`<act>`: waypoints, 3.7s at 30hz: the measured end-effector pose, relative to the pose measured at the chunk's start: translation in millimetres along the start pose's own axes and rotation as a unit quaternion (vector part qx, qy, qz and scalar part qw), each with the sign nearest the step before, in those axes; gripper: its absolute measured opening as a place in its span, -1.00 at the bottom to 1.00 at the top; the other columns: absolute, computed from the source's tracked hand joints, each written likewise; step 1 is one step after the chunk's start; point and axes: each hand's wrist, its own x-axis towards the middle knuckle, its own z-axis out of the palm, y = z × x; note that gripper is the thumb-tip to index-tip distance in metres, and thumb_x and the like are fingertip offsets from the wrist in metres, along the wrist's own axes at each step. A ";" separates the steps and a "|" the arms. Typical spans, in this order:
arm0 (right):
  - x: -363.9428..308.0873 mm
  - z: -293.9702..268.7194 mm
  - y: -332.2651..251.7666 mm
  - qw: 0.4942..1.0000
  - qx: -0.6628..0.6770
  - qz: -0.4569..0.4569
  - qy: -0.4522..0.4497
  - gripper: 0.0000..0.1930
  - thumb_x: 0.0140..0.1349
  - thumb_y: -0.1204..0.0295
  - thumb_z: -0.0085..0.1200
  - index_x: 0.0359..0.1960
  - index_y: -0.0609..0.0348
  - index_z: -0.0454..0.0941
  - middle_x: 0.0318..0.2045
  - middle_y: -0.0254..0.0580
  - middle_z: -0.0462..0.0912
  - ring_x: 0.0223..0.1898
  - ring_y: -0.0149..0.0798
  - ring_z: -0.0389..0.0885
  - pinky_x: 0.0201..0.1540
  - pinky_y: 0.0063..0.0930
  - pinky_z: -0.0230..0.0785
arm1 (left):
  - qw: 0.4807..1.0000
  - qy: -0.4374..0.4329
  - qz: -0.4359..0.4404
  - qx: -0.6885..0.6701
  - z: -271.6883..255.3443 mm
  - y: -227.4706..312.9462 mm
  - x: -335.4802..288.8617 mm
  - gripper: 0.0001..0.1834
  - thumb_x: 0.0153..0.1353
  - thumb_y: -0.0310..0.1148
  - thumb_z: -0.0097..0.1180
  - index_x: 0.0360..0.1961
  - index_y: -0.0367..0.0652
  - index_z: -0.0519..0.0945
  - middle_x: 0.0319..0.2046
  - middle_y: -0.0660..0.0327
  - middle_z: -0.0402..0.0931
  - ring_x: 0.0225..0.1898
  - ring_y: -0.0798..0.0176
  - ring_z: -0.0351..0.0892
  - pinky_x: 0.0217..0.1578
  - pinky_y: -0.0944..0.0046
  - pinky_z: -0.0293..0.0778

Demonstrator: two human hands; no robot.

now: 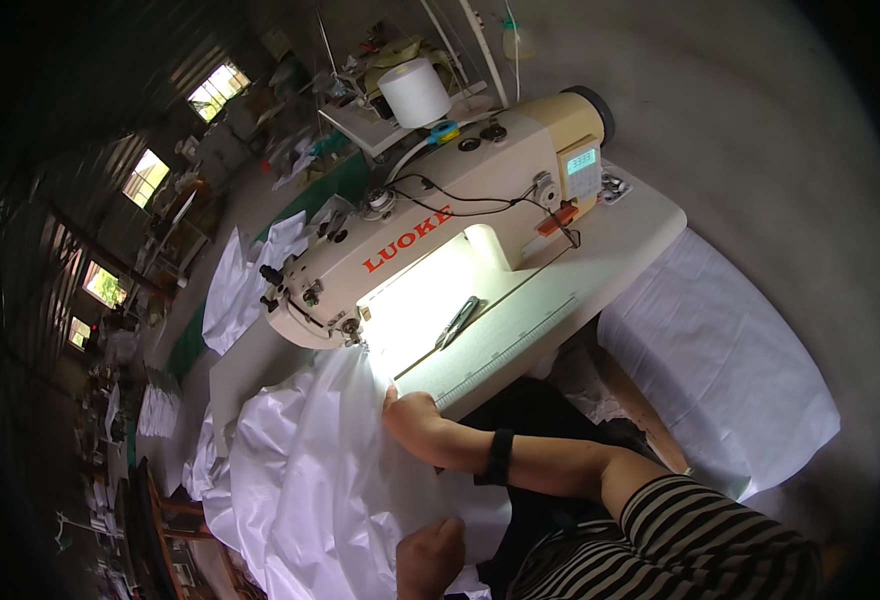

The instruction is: Sewing the edges of large white plastic liners or bags using an industrial sewing machine.

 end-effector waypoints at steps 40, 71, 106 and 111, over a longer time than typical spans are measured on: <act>21.4 -14.9 4.9 0.980 0.181 0.075 -0.013 -0.43 0.25 0.42 0.00 0.32 0.28 0.28 -0.64 -0.32 0.59 -0.65 -0.25 0.60 -0.67 -0.30 0.38 | 0.923 -0.013 -0.362 0.132 -97.8 -390.1 41.0 -0.38 0.36 -0.03 -0.02 0.31 -0.16 0.28 0.29 -0.03 0.28 0.32 -0.11 0.21 0.29 -0.12 0.17; -215.6 48.8 41.7 0.728 0.673 -0.015 -0.132 -0.70 0.25 0.29 0.22 -0.15 0.24 0.50 -0.35 -0.25 0.57 -0.32 -0.36 0.58 -0.19 -0.47 0.45 | 0.847 0.342 -0.359 -0.193 92.3 -43.2 -114.5 -0.63 0.21 -0.53 -0.02 0.07 -0.24 0.37 -0.03 0.04 0.44 -0.12 0.04 0.50 -0.08 0.14 0.42; -173.2 -6.9 20.2 0.422 0.900 -0.097 0.047 -0.73 0.39 0.20 0.02 -0.04 0.09 0.50 -0.08 -0.14 0.58 -0.04 -0.30 0.57 -0.04 -0.33 0.45 | 0.982 0.155 -0.109 -0.013 26.5 26.9 -30.0 -0.83 0.01 -0.46 0.18 -0.31 -0.18 0.56 -0.36 0.14 0.53 -0.43 0.01 0.56 -0.44 0.10 0.48; -154.0 -2.6 -5.9 0.148 0.943 0.047 -0.296 -0.44 0.45 0.01 -0.12 0.29 0.14 0.30 0.03 -0.14 0.56 0.00 -0.34 0.54 0.00 -0.34 0.45 | 0.990 0.100 -0.073 0.067 18.2 27.9 -20.4 -0.91 0.06 -0.45 0.08 -0.37 -0.13 0.49 -0.47 0.20 0.44 -0.46 0.09 0.55 -0.49 0.15 0.50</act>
